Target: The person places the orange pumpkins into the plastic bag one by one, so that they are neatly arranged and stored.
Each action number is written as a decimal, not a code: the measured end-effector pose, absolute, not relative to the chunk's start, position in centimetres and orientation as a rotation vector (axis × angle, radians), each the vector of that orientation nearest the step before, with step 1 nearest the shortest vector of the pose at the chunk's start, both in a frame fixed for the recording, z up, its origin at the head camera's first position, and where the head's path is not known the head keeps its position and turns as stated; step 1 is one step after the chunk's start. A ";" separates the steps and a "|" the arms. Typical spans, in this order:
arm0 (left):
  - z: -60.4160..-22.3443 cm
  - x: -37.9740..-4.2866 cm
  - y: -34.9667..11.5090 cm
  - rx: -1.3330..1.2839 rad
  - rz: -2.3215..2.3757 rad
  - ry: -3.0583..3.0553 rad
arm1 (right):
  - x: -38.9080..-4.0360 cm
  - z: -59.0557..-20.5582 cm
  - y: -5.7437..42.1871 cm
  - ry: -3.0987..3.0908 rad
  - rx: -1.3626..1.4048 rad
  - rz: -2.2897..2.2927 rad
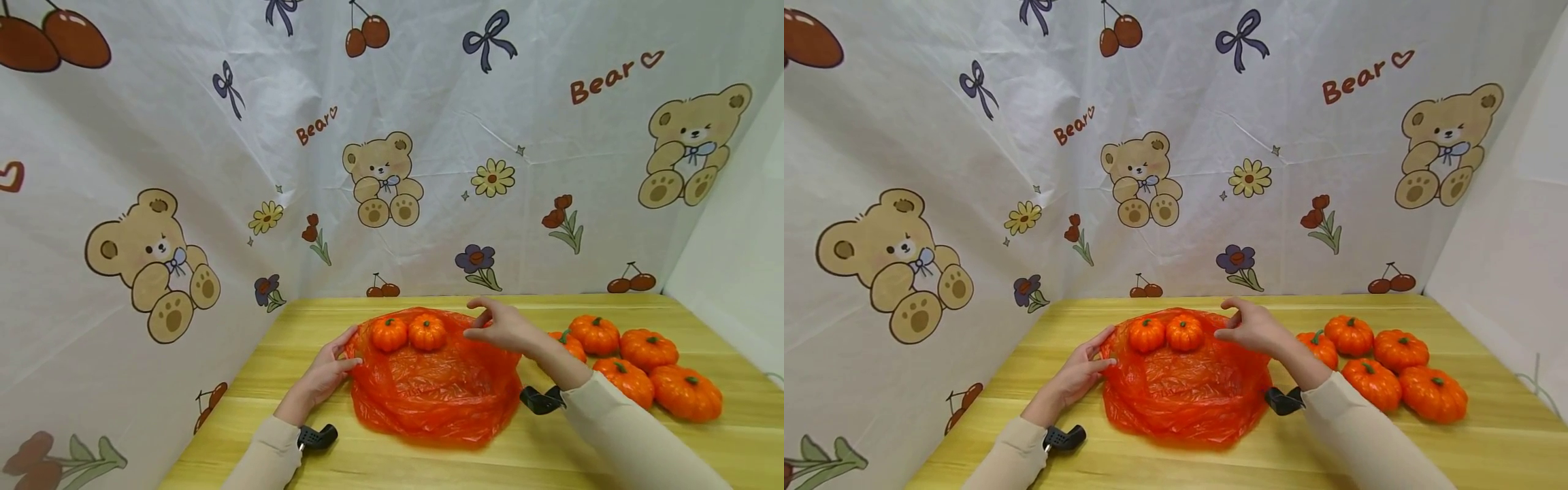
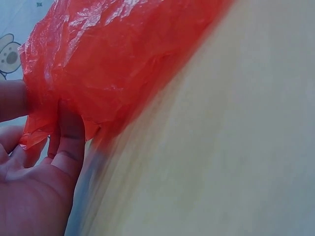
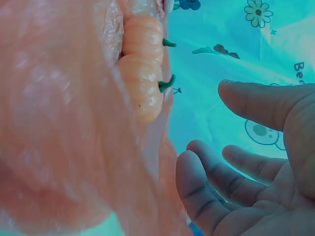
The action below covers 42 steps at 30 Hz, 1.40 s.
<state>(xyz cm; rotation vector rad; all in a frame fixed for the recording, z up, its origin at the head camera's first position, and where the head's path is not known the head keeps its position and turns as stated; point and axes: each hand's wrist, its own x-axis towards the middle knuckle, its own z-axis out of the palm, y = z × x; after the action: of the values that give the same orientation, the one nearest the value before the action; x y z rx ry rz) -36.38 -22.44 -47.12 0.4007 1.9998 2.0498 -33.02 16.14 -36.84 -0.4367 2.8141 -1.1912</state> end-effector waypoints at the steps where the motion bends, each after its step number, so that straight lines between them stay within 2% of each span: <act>1: -47.2 -36.4 -22.4 0.403 2.044 2.004 | -32.7 -36.8 16.5 2.822 -0.446 -1.183; 13: -47.0 -36.3 -22.4 0.401 2.047 1.986 | -29.4 -36.2 20.6 2.866 -0.420 -1.175; 31: -47.0 -36.4 -22.4 0.397 2.051 1.983 | -26.9 -36.8 26.5 3.057 -0.485 -1.015; 42: -46.9 -36.4 -22.5 0.407 2.055 1.964 | -25.3 -38.1 31.8 3.182 -0.493 -0.987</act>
<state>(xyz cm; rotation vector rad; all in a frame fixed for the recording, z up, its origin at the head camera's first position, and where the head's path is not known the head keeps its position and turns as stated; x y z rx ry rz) -36.36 -22.48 -46.94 0.4071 1.9643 2.0551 -25.32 31.84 -38.11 -0.4929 3.1821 -0.9866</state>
